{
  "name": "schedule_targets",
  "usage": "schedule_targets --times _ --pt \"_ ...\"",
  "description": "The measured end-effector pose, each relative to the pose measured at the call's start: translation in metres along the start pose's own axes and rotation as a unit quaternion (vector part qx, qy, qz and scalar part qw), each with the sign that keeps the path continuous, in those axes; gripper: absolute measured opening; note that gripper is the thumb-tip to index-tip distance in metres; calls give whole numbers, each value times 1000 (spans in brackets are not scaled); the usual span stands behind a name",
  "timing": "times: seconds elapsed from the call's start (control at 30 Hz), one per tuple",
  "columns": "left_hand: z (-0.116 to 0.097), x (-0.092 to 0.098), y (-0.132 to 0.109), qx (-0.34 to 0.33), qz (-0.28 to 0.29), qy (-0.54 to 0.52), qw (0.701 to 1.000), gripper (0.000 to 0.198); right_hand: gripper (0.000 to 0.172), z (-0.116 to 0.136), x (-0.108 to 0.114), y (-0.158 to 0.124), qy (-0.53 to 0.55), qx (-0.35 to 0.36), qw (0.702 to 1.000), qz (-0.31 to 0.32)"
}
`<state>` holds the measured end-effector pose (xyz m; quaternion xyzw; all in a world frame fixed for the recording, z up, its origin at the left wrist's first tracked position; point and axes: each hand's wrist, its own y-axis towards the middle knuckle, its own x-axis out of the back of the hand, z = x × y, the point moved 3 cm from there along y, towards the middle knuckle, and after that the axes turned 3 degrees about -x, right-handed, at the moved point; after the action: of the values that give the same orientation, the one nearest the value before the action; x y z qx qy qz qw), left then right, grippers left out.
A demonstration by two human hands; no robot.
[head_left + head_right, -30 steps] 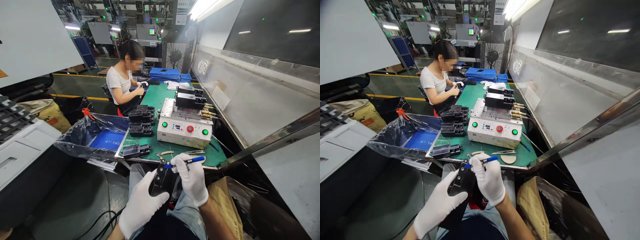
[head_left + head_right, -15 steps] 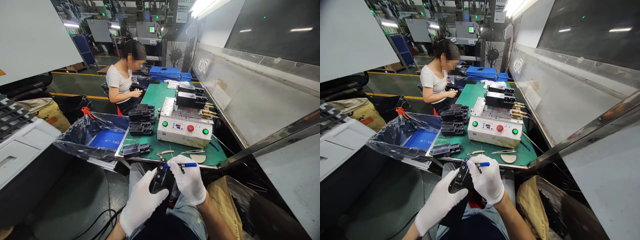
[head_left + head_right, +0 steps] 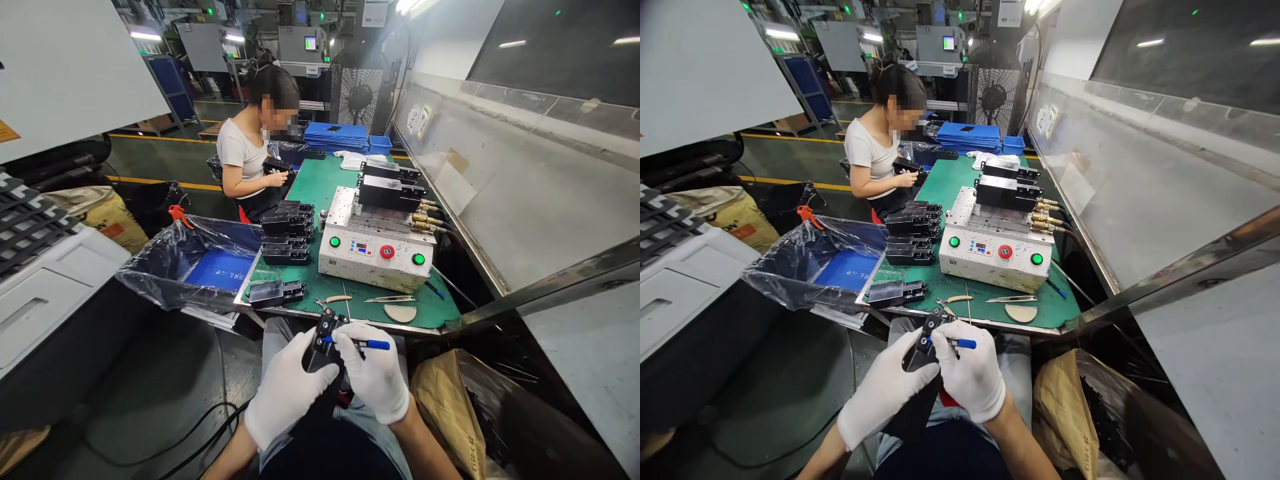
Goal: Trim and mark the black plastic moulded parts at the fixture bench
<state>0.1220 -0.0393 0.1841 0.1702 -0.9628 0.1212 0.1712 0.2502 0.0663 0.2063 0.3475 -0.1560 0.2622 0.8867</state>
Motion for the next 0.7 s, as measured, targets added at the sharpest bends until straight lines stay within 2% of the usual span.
schedule_targets --times 0.13,0.2,0.27,0.33,0.4,0.47,0.53,0.6,0.63,0.7 --pt "4 -2 4 2 9 -31 999 56 18 -2 1 -3 55 -19 998 0" --pt "5 -1 7 10 9 -50 999 53 16 -3 3 -10 96 -45 994 -28" --pt "7 8 17 17 -10 -52 998 49 13 -6 7 -21 123 -72 986 -84" --pt "6 31 41 1 -60 0 998 50 14 -11 13 -31 138 -100 976 -137" --pt "2 67 82 -46 -127 109 985 59 14 -19 18 -37 139 -127 969 -158" --pt "-5 108 139 -115 -162 228 953 66 14 -29 23 -39 127 -147 968 -158" --pt "-12 140 202 -170 -114 359 911 70 16 -39 29 -39 106 -150 969 -163" --pt "-13 165 255 -182 -74 397 897 69 18 -49 39 -40 83 -148 968 -182" --pt "-11 173 274 -184 -54 412 891 68 19 -54 45 -42 70 -150 967 -194" --pt "-3 179 299 -186 -24 431 883 67 19 -69 60 -48 40 -164 960 -222"
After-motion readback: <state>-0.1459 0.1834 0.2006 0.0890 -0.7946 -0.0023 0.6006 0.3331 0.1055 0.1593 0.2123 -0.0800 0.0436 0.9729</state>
